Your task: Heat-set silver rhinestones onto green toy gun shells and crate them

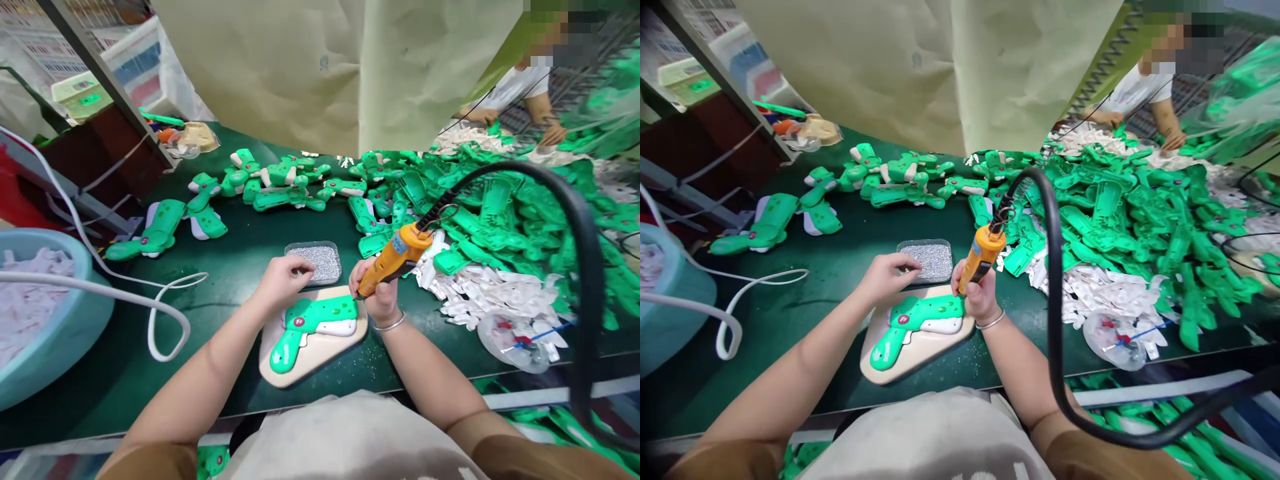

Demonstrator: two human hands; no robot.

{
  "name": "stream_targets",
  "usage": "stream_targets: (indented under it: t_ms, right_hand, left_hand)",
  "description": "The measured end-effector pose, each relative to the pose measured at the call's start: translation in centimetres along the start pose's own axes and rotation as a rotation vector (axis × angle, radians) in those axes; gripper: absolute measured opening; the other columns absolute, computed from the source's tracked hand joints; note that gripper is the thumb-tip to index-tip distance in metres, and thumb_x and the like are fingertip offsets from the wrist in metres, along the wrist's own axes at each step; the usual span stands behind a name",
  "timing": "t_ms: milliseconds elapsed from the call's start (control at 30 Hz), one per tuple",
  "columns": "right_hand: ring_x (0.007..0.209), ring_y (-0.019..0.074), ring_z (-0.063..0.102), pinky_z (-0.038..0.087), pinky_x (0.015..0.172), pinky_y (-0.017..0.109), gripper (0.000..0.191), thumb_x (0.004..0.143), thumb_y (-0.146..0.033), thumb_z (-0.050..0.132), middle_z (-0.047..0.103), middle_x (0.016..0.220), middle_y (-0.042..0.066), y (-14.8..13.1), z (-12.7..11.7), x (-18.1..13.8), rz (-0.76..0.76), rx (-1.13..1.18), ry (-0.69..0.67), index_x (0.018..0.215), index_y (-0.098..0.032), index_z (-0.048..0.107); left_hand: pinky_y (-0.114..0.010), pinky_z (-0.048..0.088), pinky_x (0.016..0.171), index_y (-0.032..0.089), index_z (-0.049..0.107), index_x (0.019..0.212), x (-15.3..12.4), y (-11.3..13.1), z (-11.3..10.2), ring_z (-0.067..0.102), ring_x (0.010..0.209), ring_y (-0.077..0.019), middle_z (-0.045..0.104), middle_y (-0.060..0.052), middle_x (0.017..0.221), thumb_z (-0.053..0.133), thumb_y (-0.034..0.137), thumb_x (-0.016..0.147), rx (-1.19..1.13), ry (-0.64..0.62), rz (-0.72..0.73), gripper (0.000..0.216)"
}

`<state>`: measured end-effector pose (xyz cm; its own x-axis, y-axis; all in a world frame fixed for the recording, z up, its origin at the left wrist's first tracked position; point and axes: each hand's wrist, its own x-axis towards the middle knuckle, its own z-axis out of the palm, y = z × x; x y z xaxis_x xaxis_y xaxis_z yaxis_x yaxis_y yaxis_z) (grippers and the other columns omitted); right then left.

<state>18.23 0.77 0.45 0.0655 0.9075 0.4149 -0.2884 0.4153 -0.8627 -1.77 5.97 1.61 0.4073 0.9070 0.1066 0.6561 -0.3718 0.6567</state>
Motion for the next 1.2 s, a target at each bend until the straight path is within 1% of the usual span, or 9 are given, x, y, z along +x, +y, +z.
stream_targets:
  t_ms: [167, 333, 467, 667, 800, 867, 933, 1033, 1200]
  right_hand:
    - [0.037, 0.0091, 0.042, 0.031, 0.035, 0.023, 0.059, 0.069, -0.08, 0.066, 0.046, 0.055, -0.006, -0.9, -0.1, 0.6, 0.045, 0.031, -0.034, 0.073, -0.023, 0.052]
    - [0.04, 0.0095, 0.043, 0.034, 0.037, 0.023, 0.063, 0.067, -0.085, 0.065, 0.048, 0.058, -0.005, -3.8, 0.4, -0.7, 0.003, 0.12, -0.071, 0.077, -0.023, 0.054]
    - [0.039, 0.01, 0.04, 0.032, 0.034, 0.023, 0.06, 0.069, -0.082, 0.066, 0.047, 0.057, -0.005, -3.5, 1.2, -3.2, 0.079, 0.106, -0.123, 0.074, -0.023, 0.054]
    - [0.042, 0.0109, 0.041, 0.031, 0.036, 0.023, 0.056, 0.072, -0.079, 0.067, 0.046, 0.057, -0.004, -2.4, 1.0, -4.6, 0.065, 0.045, -0.122, 0.074, -0.024, 0.054]
    - [0.04, 0.01, 0.041, 0.032, 0.035, 0.023, 0.059, 0.07, -0.082, 0.066, 0.047, 0.057, -0.005, -3.2, 1.6, -2.9, 0.104, 0.073, -0.157, 0.075, -0.024, 0.053]
    - [0.039, 0.0094, 0.041, 0.033, 0.035, 0.023, 0.062, 0.068, -0.085, 0.064, 0.047, 0.057, -0.006, -3.1, 2.5, -1.6, 0.053, 0.115, -0.142, 0.076, -0.024, 0.053]
    - [0.039, 0.0091, 0.042, 0.034, 0.035, 0.023, 0.062, 0.067, -0.084, 0.066, 0.047, 0.057, -0.006, -2.3, 3.6, -0.6, 0.005, 0.16, -0.144, 0.075, -0.024, 0.052]
    - [0.038, 0.0081, 0.04, 0.032, 0.035, 0.022, 0.059, 0.069, -0.079, 0.069, 0.047, 0.055, -0.006, -0.4, 4.8, -0.1, 0.047, 0.17, -0.188, 0.074, -0.023, 0.051]
    - [0.039, 0.0081, 0.042, 0.032, 0.037, 0.022, 0.055, 0.073, -0.075, 0.07, 0.049, 0.056, -0.006, 1.6, 4.9, -0.7, 0.051, 0.143, -0.199, 0.074, -0.022, 0.053]
  left_hand:
    - [-0.026, 0.051, 0.058, 0.021, 0.082, 0.079, -7.3, 0.0, -2.2, 0.066, 0.069, -0.0187, 0.075, -0.006, 0.075, 0.071, 0.034, 0.078, -0.352, 0.12, -0.059, 0.018]
    - [-0.027, 0.054, 0.059, 0.023, 0.083, 0.085, -13.3, -0.8, -3.0, 0.066, 0.067, -0.0181, 0.072, -0.006, 0.073, 0.07, 0.037, 0.083, -0.368, 0.22, -0.118, 0.019]
    - [-0.028, 0.058, 0.062, 0.024, 0.082, 0.078, -16.0, -1.1, -2.4, 0.067, 0.069, -0.0194, 0.072, -0.007, 0.075, 0.069, 0.037, 0.084, -0.369, 0.273, -0.146, 0.019]
    - [-0.029, 0.06, 0.063, 0.025, 0.082, 0.079, -17.1, -0.6, -0.9, 0.071, 0.07, -0.02, 0.076, -0.006, 0.077, 0.069, 0.03, 0.082, -0.406, 0.306, -0.163, 0.014]
    - [-0.027, 0.058, 0.058, 0.023, 0.079, 0.072, -17.2, -0.5, -0.1, 0.069, 0.063, -0.0189, 0.075, -0.005, 0.07, 0.074, 0.035, 0.076, -0.404, 0.315, -0.249, 0.013]
    - [-0.027, 0.058, 0.058, 0.022, 0.077, 0.066, -17.2, -0.3, 0.0, 0.069, 0.062, -0.0188, 0.075, -0.004, 0.067, 0.075, 0.036, 0.075, -0.403, 0.313, -0.25, 0.017]
    - [-0.028, 0.059, 0.06, 0.023, 0.076, 0.065, -17.1, 0.0, 0.1, 0.069, 0.063, -0.0188, 0.075, -0.004, 0.068, 0.073, 0.034, 0.076, -0.405, 0.32, -0.218, 0.016]
    - [-0.027, 0.059, 0.064, 0.024, 0.077, 0.068, -16.9, 0.4, 0.3, 0.07, 0.066, -0.0178, 0.075, -0.004, 0.071, 0.07, 0.028, 0.079, -0.41, 0.331, -0.169, 0.013]
    - [-0.027, 0.057, 0.07, 0.023, 0.078, 0.073, -16.2, 0.5, 0.7, 0.068, 0.076, -0.0175, 0.071, -0.005, 0.081, 0.066, 0.024, 0.081, -0.4, 0.233, -0.129, 0.014]
